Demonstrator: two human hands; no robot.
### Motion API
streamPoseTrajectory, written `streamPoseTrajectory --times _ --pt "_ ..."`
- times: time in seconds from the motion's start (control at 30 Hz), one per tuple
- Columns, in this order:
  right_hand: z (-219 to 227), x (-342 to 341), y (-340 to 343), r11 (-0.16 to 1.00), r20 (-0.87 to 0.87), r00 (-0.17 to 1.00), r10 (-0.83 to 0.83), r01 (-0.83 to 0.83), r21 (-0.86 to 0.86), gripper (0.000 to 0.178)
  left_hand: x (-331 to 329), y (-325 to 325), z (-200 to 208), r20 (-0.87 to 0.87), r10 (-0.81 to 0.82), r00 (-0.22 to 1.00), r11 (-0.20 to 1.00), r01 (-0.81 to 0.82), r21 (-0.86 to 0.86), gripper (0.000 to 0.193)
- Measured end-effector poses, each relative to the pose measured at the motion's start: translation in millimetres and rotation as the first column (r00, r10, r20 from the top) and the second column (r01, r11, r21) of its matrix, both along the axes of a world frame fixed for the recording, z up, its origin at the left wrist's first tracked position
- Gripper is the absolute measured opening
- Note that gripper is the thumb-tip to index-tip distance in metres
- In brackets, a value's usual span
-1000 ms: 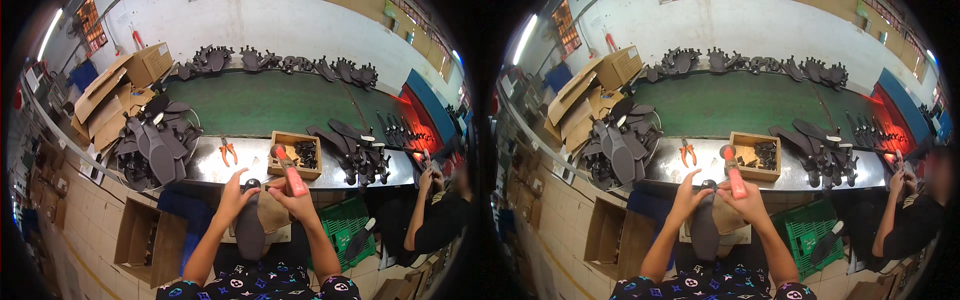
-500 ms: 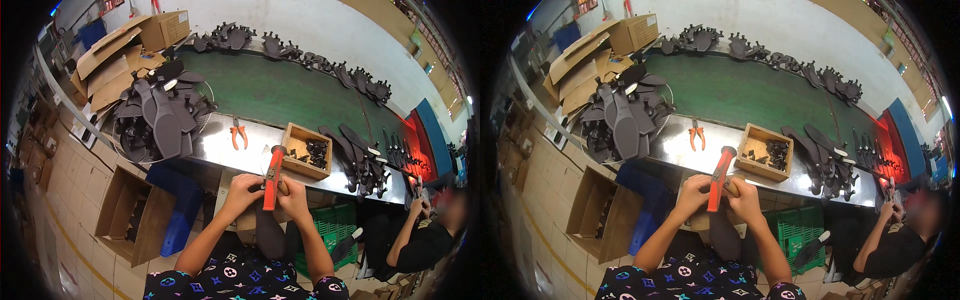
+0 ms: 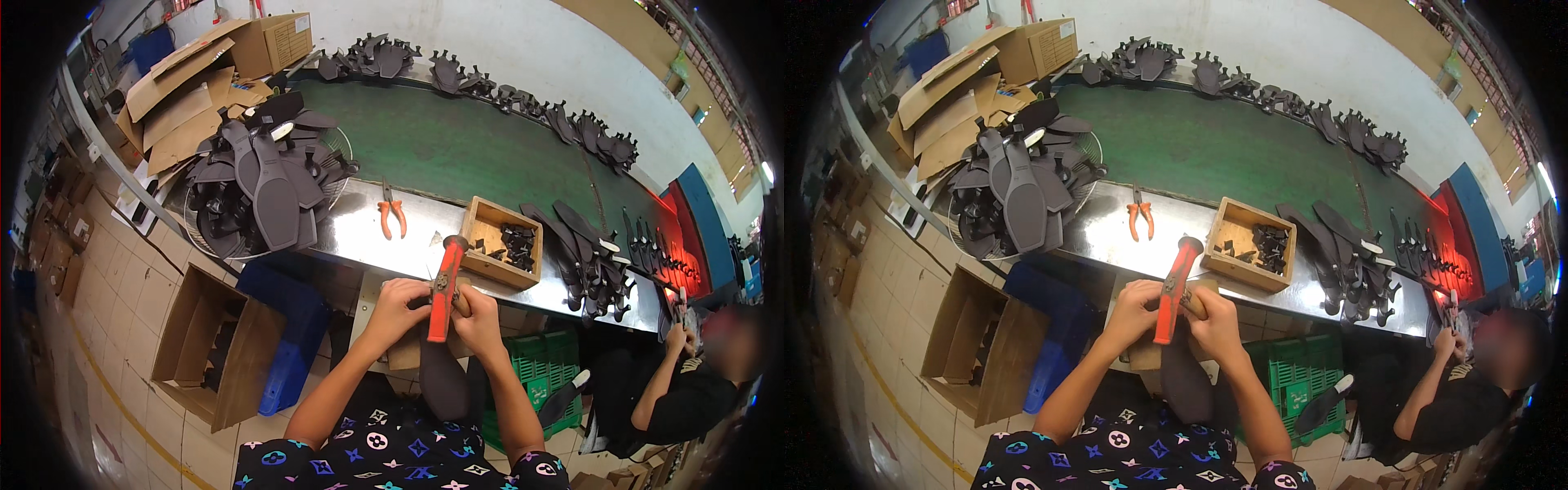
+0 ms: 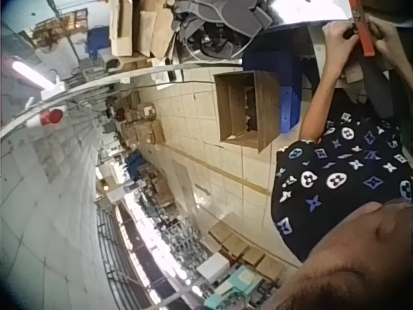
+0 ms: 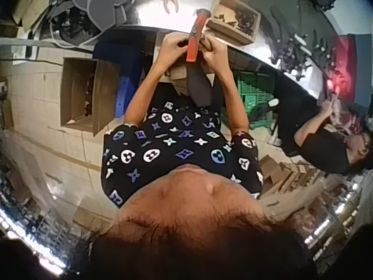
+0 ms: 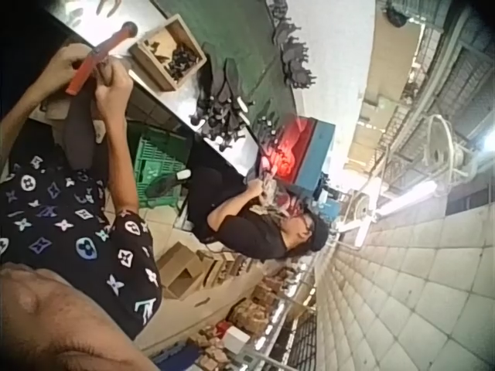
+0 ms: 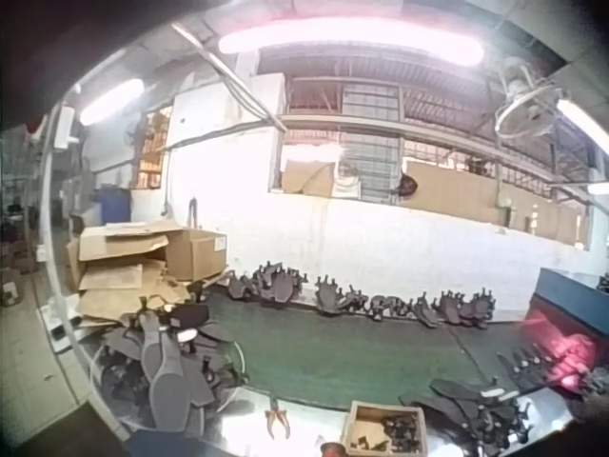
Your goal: Assemble shoe components by hammering and fitting pieces together.
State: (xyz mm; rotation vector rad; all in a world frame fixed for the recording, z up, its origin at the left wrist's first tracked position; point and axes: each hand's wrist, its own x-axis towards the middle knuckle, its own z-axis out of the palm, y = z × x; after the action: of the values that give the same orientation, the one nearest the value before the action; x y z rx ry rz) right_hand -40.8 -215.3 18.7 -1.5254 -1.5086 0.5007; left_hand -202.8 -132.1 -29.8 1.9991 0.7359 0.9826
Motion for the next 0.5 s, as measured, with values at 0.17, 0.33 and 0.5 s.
streamPoseTrajectory --times 0.17,0.33,0.5 --pt "8.3 3.6 0.6 0.985 0.138 0.989 0.048 -0.070 0.160 0.026 -2.2 -3.9 8.1 0.050 0.048 0.998 0.995 -0.043 -0.095 0.028" --pt "35.8 -5.8 -28.9 0.984 -0.042 0.986 -0.163 0.166 0.058 0.029 -6.3 1.7 16.4 0.117 -0.096 0.989 0.942 0.128 -0.312 0.026" --pt "45.6 -11.4 -72.4 0.998 0.009 0.998 -0.058 0.059 -0.018 0.037 -9.9 2.7 8.0 0.105 -0.122 0.987 0.951 0.147 -0.271 0.025"
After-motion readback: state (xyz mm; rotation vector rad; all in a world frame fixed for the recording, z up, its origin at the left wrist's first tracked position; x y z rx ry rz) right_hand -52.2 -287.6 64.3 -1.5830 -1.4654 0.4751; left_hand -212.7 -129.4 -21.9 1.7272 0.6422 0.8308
